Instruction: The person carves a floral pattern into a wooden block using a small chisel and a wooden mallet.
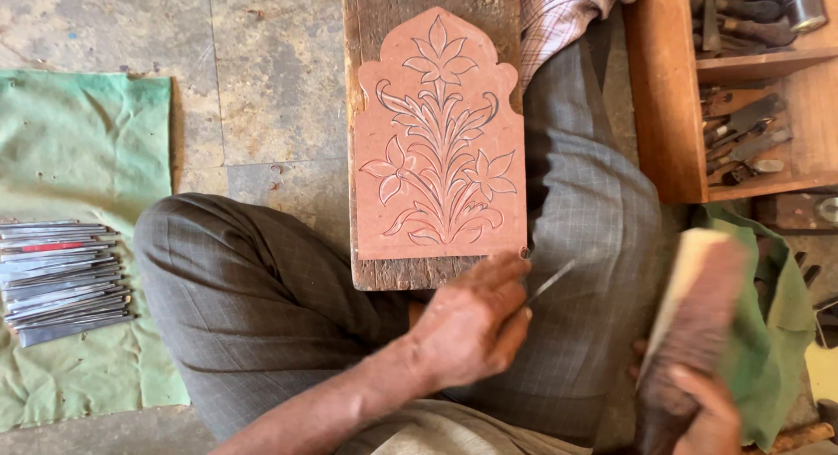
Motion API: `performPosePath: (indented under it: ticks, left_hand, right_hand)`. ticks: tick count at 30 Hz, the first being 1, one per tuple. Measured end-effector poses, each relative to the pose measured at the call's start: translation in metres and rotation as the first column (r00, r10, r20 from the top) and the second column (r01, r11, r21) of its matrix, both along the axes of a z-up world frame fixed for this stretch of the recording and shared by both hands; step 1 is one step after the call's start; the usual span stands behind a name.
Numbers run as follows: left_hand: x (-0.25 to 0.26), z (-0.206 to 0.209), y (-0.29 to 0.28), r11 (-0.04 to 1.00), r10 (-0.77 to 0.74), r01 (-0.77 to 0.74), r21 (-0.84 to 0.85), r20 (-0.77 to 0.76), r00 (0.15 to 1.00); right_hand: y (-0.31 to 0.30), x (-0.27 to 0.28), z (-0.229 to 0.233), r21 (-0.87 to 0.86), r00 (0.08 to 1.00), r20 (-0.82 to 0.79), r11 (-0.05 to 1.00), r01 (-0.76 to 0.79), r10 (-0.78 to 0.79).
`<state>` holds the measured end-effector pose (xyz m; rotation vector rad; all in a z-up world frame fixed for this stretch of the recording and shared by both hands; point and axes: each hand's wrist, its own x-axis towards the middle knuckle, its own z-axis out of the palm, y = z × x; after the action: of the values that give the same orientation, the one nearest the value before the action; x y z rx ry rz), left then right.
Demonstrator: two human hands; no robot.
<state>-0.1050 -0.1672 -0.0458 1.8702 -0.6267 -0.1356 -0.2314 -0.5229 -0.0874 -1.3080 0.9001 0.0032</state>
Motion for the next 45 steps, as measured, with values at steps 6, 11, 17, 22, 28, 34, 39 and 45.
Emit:
performPosePath:
  ticks: [6, 11, 17, 22, 28, 34, 39, 45]
  left_hand:
    - [0.100, 0.009, 0.040, 0.986, 0.127, -0.134, -0.096, -0.070, 0.989]
    - [0.184, 0.014, 0.047, 0.976, -0.185, 0.168, -0.141, -0.112, 0.976]
    - [0.212, 0.000, 0.022, 0.868, -0.484, 0.489, 0.085, -0.075, 0.872]
    - [0.218, -0.017, 0.014, 0.835, -0.537, 0.537, 0.116, -0.036, 0.843]
    - [0.218, -0.019, 0.013, 0.821, -0.524, 0.530, 0.212, -0.091, 0.847]
    - [0.219, -0.022, 0.012, 0.822, -0.535, 0.527, 0.215, -0.024, 0.845]
    - [0.219, -0.022, 0.011, 0.823, -0.533, 0.530, 0.203, -0.048, 0.845]
    - [0.219, -0.020, 0.012, 0.823, -0.535, 0.535, 0.191, -0.060, 0.843]
  right_hand:
    - [0.057, 0.041, 0.057, -0.080, 0.973, 0.231, 0.996, 0.040, -0.021]
    - [0.096, 0.057, 0.061, -0.170, 0.983, 0.165, 0.980, 0.104, -0.076]
    - [0.092, 0.070, 0.053, 0.002, 0.976, 0.205, 0.997, -0.071, 0.069]
    - [0.091, 0.072, 0.049, -0.043, 0.982, 0.186, 0.999, -0.031, 0.039]
    - [0.087, 0.073, 0.045, -0.058, 0.980, 0.190, 0.997, -0.044, 0.054]
    - [0.092, 0.075, 0.047, -0.125, 0.989, 0.144, 0.992, -0.012, 0.030]
    - [0.096, 0.079, 0.051, -0.117, 0.989, 0.147, 0.993, -0.015, 0.032]
    - [0.109, 0.083, 0.061, -0.148, 0.993, 0.116, 0.989, 0.013, 0.004]
